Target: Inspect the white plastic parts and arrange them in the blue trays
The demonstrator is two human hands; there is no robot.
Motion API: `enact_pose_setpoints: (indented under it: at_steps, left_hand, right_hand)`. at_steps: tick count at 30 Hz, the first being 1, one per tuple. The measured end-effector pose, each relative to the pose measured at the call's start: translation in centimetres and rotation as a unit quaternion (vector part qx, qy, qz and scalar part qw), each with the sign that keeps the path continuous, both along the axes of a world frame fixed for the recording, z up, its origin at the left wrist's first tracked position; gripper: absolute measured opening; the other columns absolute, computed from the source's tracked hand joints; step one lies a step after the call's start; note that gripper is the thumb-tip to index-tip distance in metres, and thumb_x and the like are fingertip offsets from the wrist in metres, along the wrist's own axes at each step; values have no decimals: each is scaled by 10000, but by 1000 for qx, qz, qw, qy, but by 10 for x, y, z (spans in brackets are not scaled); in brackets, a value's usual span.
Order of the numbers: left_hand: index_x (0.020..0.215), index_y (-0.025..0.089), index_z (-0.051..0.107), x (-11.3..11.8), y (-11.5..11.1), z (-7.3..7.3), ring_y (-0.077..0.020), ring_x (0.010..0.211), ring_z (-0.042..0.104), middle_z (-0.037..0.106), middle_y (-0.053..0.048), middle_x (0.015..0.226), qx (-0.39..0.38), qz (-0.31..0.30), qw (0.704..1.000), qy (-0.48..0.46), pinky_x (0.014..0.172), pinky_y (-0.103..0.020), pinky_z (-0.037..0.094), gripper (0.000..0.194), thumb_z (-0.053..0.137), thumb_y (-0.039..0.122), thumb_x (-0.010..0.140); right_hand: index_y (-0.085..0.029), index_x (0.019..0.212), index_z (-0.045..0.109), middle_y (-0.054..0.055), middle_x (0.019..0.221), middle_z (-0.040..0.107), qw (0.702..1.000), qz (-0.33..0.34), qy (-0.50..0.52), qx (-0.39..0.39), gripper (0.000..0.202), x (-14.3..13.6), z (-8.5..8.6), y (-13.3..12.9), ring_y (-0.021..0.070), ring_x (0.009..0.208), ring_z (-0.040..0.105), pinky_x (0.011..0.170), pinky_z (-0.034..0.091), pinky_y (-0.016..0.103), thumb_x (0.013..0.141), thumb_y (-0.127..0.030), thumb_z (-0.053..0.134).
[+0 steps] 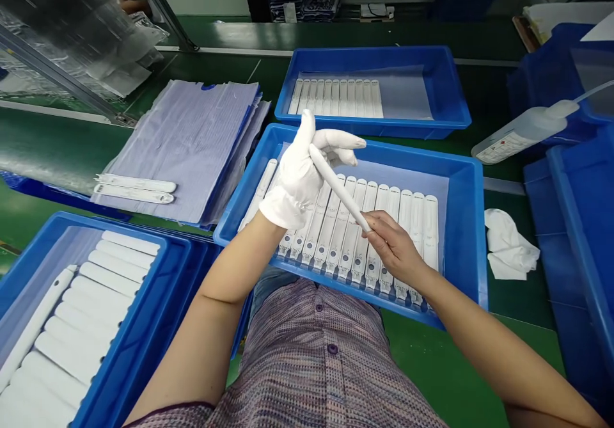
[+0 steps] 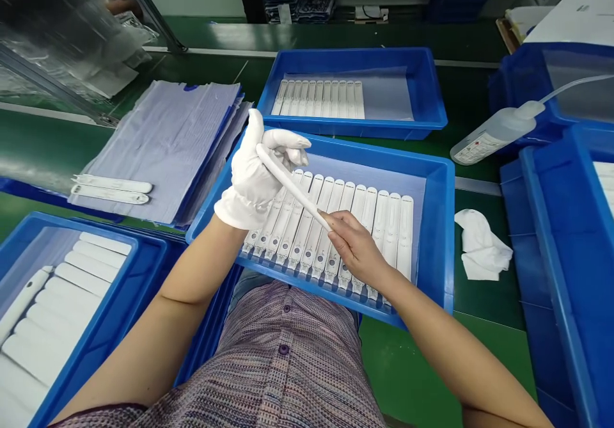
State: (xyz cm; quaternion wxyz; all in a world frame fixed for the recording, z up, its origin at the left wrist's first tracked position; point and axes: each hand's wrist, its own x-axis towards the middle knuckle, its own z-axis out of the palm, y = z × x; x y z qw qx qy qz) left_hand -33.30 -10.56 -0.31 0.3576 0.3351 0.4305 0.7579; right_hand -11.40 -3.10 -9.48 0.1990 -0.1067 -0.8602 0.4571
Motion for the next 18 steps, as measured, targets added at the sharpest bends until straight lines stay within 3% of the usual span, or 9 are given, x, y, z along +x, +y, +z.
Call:
enact_pose_setpoints:
  at_steps: [2, 5, 7, 9, 12, 18]
  left_hand:
    - [943, 174, 784, 8, -4, 3, -194, 749, 681, 642, -66, 702, -18, 17, 999, 24, 792, -343, 615, 773, 267, 739, 1043]
    - [1173, 216, 708, 21, -11, 3, -203, 777, 700, 659, -32, 766, -24, 36, 997, 64, 787, -354, 606, 599, 542, 750, 959]
    - [1111, 233, 679, 27, -14, 0, -210, 766, 707, 633, -13, 736, -15, 40, 997, 58, 749, -354, 603, 500, 664, 695, 919]
    - [965, 233, 656, 30, -15, -3, -213, 732, 700, 584, -14, 678, -14, 50, 998, 25, 687, -351, 600, 510, 555, 733, 960]
    - [827, 228, 628, 26, -13, -4, -219, 738, 696, 539, -37, 639, -45, 49, 998, -16, 638, -340, 595, 702, 295, 825, 984]
    - [695, 193, 598, 3, -7, 0, -256, 724, 687, 520, -68, 564, -85, -35, 995, -23, 603, -369, 584, 798, 253, 860, 964]
  right_hand:
    - [-261, 1464, 605, 112, 1125, 608, 997, -43, -5, 58, 431, 1, -1, 0, 211, 897, 633, 749, 564, 348, 1098, -396, 420]
    - [-247, 1446, 627, 139, 1164, 621, 981, -95, -23, 168, 437, 3, -3, 1, 240, 958, 643, 754, 564, 361, 1085, -385, 422]
    - [-262, 1394, 672, 147, 1193, 643, 963, -114, -54, 237, 420, 4, -1, 2, 258, 999, 651, 748, 563, 364, 1080, -382, 421]
    - [-295, 1355, 704, 141, 1226, 667, 944, -126, -96, 290, 411, 6, 3, 1, 273, 1008, 659, 700, 549, 351, 1078, -380, 413]
    - [-334, 1344, 714, 117, 1257, 694, 919, -137, -141, 340, 412, 7, 9, -1, 287, 991, 665, 623, 507, 318, 1070, -355, 408]
    - [-331, 1310, 743, 112, 1173, 734, 906, -151, -134, 371, 414, 8, 14, -3, 276, 891, 675, 557, 434, 292, 1069, -309, 407]
